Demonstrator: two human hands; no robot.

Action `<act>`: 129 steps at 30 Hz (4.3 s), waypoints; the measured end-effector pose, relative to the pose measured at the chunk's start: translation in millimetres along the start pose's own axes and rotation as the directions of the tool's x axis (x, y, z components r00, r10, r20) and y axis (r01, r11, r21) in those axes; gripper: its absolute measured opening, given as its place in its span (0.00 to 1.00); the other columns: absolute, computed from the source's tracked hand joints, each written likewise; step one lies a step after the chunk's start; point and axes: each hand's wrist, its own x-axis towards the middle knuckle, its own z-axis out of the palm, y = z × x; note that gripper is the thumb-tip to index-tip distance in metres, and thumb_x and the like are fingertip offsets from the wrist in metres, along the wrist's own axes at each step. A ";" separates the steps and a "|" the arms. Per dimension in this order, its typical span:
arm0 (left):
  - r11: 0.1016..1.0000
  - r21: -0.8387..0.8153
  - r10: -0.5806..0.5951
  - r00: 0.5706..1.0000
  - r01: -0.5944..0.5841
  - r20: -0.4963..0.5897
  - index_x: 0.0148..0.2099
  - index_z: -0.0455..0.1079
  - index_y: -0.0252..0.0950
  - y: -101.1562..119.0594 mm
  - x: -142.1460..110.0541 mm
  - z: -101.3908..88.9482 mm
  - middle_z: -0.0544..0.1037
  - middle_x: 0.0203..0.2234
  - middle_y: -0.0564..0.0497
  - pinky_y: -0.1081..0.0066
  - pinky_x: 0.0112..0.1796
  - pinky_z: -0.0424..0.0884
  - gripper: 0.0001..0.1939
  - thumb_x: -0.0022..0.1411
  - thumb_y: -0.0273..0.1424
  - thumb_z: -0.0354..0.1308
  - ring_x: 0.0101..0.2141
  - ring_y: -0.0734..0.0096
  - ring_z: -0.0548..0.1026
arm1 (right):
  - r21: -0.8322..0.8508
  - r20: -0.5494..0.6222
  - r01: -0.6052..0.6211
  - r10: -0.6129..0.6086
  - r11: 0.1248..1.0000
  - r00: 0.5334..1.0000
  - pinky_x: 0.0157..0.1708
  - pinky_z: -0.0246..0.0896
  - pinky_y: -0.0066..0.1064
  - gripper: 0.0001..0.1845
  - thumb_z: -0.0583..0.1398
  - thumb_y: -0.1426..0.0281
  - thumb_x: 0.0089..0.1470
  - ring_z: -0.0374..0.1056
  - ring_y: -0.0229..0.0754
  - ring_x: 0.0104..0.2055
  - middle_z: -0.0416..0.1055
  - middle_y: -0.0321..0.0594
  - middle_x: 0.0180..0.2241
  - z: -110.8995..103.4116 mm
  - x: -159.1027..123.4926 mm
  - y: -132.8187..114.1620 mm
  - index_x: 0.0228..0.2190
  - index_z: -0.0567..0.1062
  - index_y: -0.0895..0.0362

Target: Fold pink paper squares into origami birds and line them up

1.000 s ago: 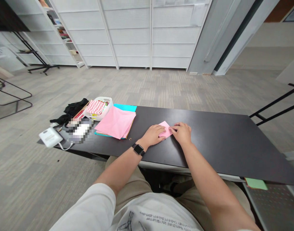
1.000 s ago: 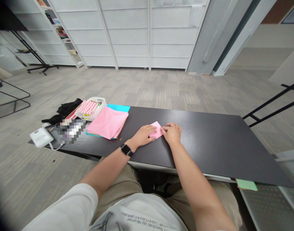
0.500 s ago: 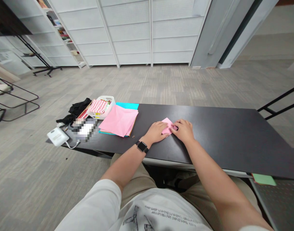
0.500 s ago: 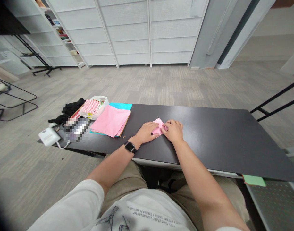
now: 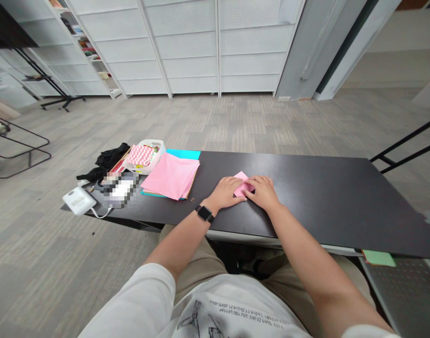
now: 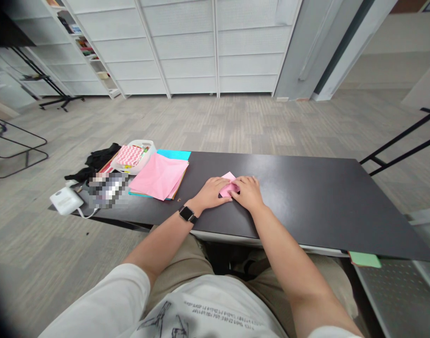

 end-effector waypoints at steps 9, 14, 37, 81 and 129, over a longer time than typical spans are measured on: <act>0.988 -0.005 -0.150 0.972 0.151 -0.179 0.59 0.73 0.40 -8.5 -1.3 -3.5 0.78 0.57 0.45 0.53 0.63 0.67 0.19 0.70 0.41 0.62 0.59 0.55 0.73 | -0.052 0.030 -0.086 0.088 0.995 0.996 0.67 0.47 0.56 0.17 0.63 0.61 0.62 0.66 0.56 0.60 0.78 0.41 0.57 -4.6 -0.2 9.3 0.52 0.81 0.47; 0.985 0.011 -0.170 0.971 0.175 -0.169 0.59 0.74 0.40 -12.0 -1.2 -1.5 0.79 0.56 0.45 0.53 0.62 0.68 0.17 0.69 0.30 0.58 0.57 0.56 0.74 | -0.029 0.024 -0.116 0.117 0.993 0.993 0.68 0.45 0.57 0.18 0.63 0.62 0.63 0.66 0.55 0.62 0.77 0.41 0.58 -4.8 0.1 12.1 0.53 0.81 0.47; 0.991 -0.111 -0.099 0.967 0.074 -0.236 0.45 0.80 0.42 -20.2 1.3 -7.3 0.81 0.49 0.49 0.57 0.57 0.71 0.08 0.69 0.26 0.60 0.52 0.61 0.77 | 0.064 0.058 -0.048 0.044 0.997 0.997 0.70 0.40 0.65 0.24 0.57 0.73 0.61 0.66 0.54 0.62 0.78 0.37 0.57 -2.0 -0.5 17.1 0.53 0.82 0.42; 0.979 0.151 -0.125 0.989 0.136 -0.079 0.61 0.73 0.43 4.9 0.2 -3.0 0.79 0.56 0.44 0.50 0.59 0.64 0.18 0.72 0.38 0.58 0.58 0.51 0.71 | -0.073 0.108 0.091 -0.083 0.993 0.991 0.58 0.55 0.47 0.18 0.58 0.69 0.67 0.66 0.52 0.55 0.77 0.42 0.54 -1.6 0.2 -7.7 0.53 0.83 0.45; 0.943 0.028 -0.326 0.934 0.333 -0.146 0.54 0.75 0.44 -8.2 10.2 -2.4 0.84 0.44 0.51 0.58 0.54 0.65 0.12 0.70 0.30 0.62 0.49 0.59 0.76 | -0.115 -0.017 -0.124 0.123 0.986 0.992 0.55 0.50 0.43 0.09 0.62 0.64 0.66 0.66 0.50 0.51 0.76 0.43 0.46 3.6 11.5 -4.4 0.42 0.83 0.49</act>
